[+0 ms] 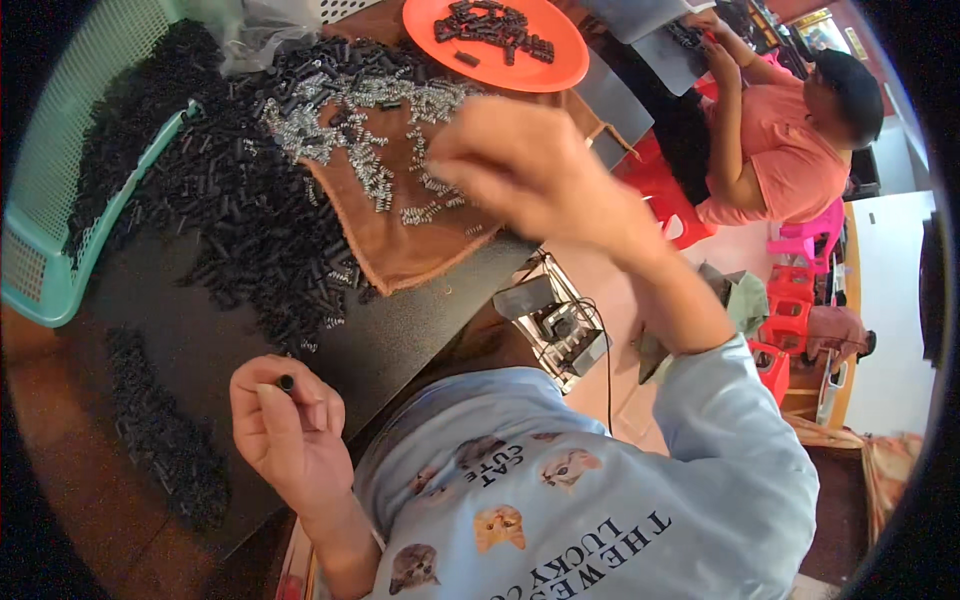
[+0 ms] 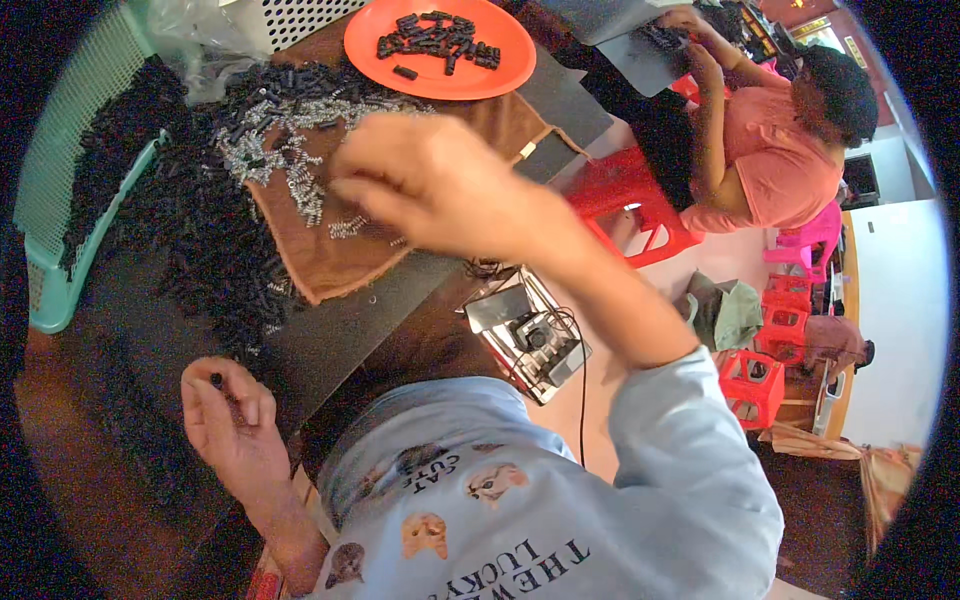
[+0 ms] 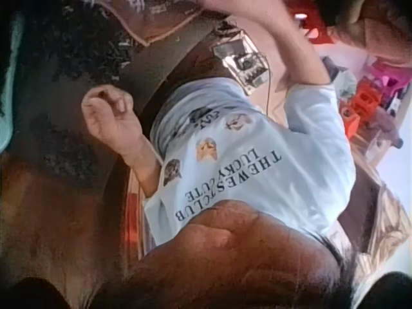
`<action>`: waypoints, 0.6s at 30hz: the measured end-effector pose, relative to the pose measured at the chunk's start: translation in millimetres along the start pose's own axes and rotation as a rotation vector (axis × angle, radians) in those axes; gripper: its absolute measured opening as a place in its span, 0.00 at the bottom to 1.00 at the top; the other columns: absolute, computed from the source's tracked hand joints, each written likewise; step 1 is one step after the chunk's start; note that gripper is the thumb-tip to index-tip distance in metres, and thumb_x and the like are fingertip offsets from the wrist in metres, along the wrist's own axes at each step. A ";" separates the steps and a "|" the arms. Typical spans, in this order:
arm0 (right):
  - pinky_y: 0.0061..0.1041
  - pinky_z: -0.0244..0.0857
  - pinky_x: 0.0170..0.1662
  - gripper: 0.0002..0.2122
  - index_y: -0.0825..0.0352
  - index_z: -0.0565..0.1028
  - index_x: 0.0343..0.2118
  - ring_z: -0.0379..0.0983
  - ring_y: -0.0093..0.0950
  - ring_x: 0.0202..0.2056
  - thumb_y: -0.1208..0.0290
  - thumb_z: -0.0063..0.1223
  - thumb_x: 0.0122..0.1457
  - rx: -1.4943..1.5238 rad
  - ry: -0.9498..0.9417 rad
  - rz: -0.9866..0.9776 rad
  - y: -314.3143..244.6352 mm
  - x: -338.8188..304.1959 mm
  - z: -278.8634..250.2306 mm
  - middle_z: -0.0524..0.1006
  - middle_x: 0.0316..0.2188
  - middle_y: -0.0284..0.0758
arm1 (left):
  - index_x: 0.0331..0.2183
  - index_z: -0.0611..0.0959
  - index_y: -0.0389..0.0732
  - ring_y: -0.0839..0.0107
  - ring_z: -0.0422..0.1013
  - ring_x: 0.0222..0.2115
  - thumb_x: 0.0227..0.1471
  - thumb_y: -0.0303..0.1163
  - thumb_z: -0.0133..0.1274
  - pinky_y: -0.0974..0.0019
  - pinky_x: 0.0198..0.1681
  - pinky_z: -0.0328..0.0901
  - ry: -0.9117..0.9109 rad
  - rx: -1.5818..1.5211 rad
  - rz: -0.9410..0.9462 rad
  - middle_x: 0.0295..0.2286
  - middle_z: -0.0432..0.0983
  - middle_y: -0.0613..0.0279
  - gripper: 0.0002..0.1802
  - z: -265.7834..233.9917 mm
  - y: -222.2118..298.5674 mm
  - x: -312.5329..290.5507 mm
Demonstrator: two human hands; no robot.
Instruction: Assembling small black plastic tubes with silver metal inserts by hand at a workbench.
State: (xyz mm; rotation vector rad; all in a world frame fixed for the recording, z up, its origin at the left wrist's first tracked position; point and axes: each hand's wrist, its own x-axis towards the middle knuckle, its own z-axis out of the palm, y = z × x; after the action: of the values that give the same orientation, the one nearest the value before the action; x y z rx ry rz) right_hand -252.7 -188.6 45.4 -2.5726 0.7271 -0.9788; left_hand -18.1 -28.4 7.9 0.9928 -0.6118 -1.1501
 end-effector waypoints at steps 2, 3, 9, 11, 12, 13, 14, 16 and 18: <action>0.37 0.66 0.34 0.05 0.70 0.74 0.31 0.72 0.43 0.31 0.75 0.55 0.52 -0.160 -0.141 0.109 18.8 -1.4 -14.0 0.71 0.26 0.41 | 0.35 0.72 0.36 0.82 0.56 0.16 0.62 0.40 0.47 0.78 0.16 0.51 -0.002 -0.024 -0.031 0.22 0.65 0.64 0.15 -2.0 -1.0 1.2; 0.39 0.67 0.33 0.05 0.69 0.75 0.31 0.73 0.43 0.32 0.74 0.53 0.53 -0.238 -0.186 0.119 21.1 -0.7 -17.4 0.72 0.26 0.41 | 0.35 0.72 0.36 0.82 0.56 0.16 0.62 0.40 0.47 0.78 0.16 0.51 -0.004 -0.027 -0.035 0.22 0.65 0.64 0.15 -3.4 -1.4 1.7; 0.42 0.69 0.33 0.06 0.69 0.73 0.27 0.74 0.43 0.33 0.71 0.52 0.52 -0.465 -0.439 0.133 33.9 11.4 -13.6 0.74 0.29 0.41 | 0.35 0.72 0.36 0.82 0.57 0.16 0.63 0.39 0.46 0.78 0.16 0.51 -0.055 -0.079 -0.028 0.22 0.66 0.63 0.14 -6.0 -3.1 2.1; 0.42 0.69 0.33 0.06 0.69 0.73 0.27 0.74 0.44 0.32 0.72 0.52 0.51 -0.470 -0.444 0.113 34.5 14.4 -11.9 0.74 0.29 0.42 | 0.34 0.72 0.36 0.82 0.57 0.16 0.64 0.39 0.44 0.78 0.16 0.51 -0.059 -0.089 -0.024 0.21 0.66 0.63 0.15 -6.2 -2.8 0.5; 0.41 0.69 0.33 0.06 0.70 0.73 0.27 0.74 0.44 0.31 0.72 0.52 0.51 -0.477 -0.446 0.095 35.0 15.9 -11.0 0.73 0.28 0.42 | 0.34 0.72 0.36 0.82 0.57 0.16 0.64 0.39 0.44 0.78 0.16 0.51 -0.054 -0.089 -0.023 0.21 0.66 0.63 0.15 -5.9 -2.4 0.6; 0.41 0.69 0.33 0.06 0.70 0.73 0.27 0.74 0.44 0.31 0.72 0.52 0.51 -0.474 -0.449 0.090 35.8 16.1 -11.4 0.73 0.28 0.42 | 0.33 0.71 0.37 0.81 0.57 0.16 0.64 0.40 0.43 0.78 0.15 0.51 -0.066 -0.096 -0.019 0.21 0.65 0.63 0.15 -5.7 -1.6 1.1; 0.41 0.69 0.33 0.06 0.70 0.73 0.28 0.74 0.44 0.30 0.72 0.52 0.50 -0.407 -0.354 0.044 37.3 14.8 -13.3 0.73 0.27 0.42 | 0.33 0.71 0.37 0.81 0.57 0.15 0.65 0.40 0.42 0.77 0.15 0.52 -0.076 -0.102 -0.014 0.21 0.65 0.63 0.16 -5.5 -0.7 1.7; 0.40 0.68 0.33 0.07 0.70 0.72 0.29 0.74 0.44 0.27 0.73 0.52 0.49 -0.222 -0.191 0.040 29.5 17.4 -13.1 0.73 0.25 0.44 | 0.32 0.71 0.37 0.81 0.57 0.15 0.65 0.40 0.41 0.77 0.15 0.52 -0.066 -0.113 -0.018 0.21 0.65 0.63 0.16 -7.1 -1.6 2.2; 0.37 0.67 0.30 0.06 0.70 0.72 0.29 0.73 0.41 0.24 0.75 0.50 0.48 -0.063 -0.167 0.159 8.1 22.4 -7.7 0.73 0.22 0.44 | 0.32 0.70 0.37 0.80 0.57 0.15 0.65 0.41 0.40 0.77 0.15 0.52 -0.050 -0.122 -0.018 0.20 0.65 0.62 0.17 -10.0 -2.6 3.1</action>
State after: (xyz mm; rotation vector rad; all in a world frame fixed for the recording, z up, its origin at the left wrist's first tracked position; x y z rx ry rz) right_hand -246.4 -208.4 59.4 -2.5646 0.9113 -0.6939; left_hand -10.1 -28.3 0.8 0.8695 -0.5671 -1.2166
